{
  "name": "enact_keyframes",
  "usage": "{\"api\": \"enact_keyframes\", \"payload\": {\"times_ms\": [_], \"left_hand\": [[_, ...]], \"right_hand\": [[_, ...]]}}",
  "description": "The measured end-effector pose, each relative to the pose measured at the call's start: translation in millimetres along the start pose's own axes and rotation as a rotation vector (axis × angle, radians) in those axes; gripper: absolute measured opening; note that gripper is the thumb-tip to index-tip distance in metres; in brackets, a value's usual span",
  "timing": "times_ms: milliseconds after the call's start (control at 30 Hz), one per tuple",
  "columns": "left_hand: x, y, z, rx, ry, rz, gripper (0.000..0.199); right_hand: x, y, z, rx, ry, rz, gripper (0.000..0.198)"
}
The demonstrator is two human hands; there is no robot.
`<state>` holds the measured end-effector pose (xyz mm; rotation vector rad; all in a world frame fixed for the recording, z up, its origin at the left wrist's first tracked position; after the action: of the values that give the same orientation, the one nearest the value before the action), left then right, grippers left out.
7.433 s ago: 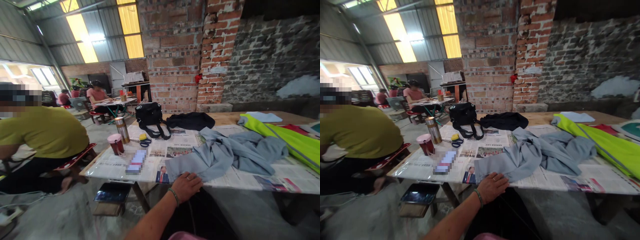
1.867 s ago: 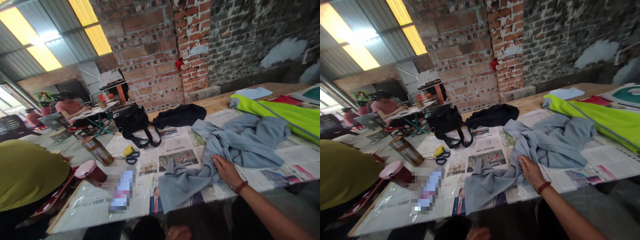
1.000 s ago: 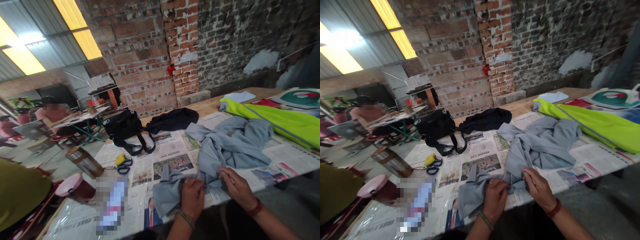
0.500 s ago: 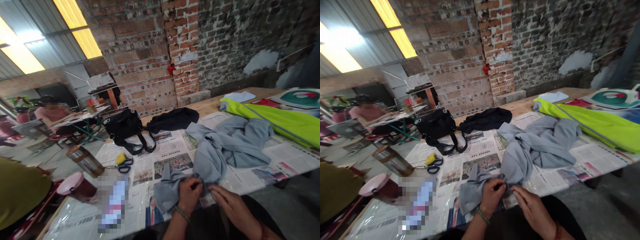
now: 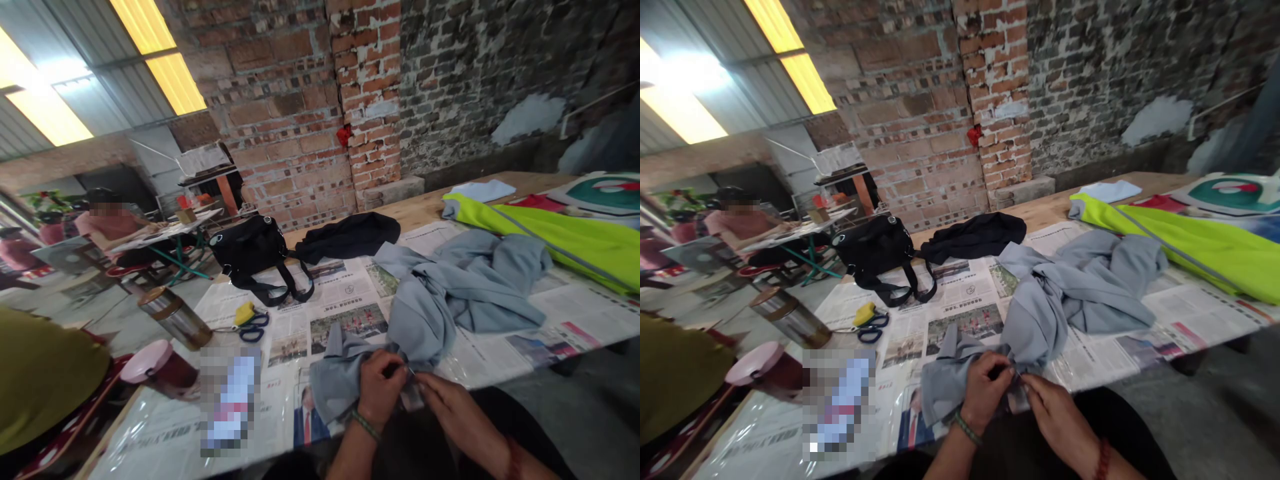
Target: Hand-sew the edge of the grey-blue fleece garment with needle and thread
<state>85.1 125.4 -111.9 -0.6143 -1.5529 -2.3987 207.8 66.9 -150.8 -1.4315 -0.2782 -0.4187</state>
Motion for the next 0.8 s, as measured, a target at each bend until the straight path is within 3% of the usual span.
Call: {"api": "enact_keyframes", "payload": {"times_ms": [200,367,467,567,667,800], "left_hand": [[3.6,5.0,-2.4,-0.076,0.024,-0.033,0.014],[2.6,4.9,-6.5,-0.096,0.004,-0.036,0.018],[0.1,1.1,-9.2,-0.071,0.006,-0.003,0.02],[-2.4,-4.3,-12.1,-0.025,0.021,0.092,0.024],[-5.7,-5.9,-14.8,-0.047,0.0,0.184,0.024],[-10.3,-5.7,-17.8,-0.122,-0.039,0.252,0.023]], "right_hand": [[0.7,-10.6,5.5,0.03,-0.007,0.011,0.03],[-0.6,-15.0,19.2,0.05,0.088,-0.061,0.021],[-2.6,-15.4,24.9,0.055,0.145,-0.072,0.015],[-1.6,-15.1,22.0,0.078,0.101,-0.08,0.015],[11.4,-17.3,14.9,0.117,0.027,-0.195,0.019],[44.0,-39.3,24.2,0.262,0.239,-0.32,0.024]]}}
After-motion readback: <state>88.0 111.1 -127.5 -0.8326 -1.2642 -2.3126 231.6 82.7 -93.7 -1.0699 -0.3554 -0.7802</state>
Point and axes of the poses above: each hand's wrist, its own z-axis towards the middle knuckle, its own x-axis out of the back of the hand, y = z × x, the point moved 4 cm from there along z, towards the middle knuckle, and after that the axes turned 4 degrees about y, right-handed, at the moved point
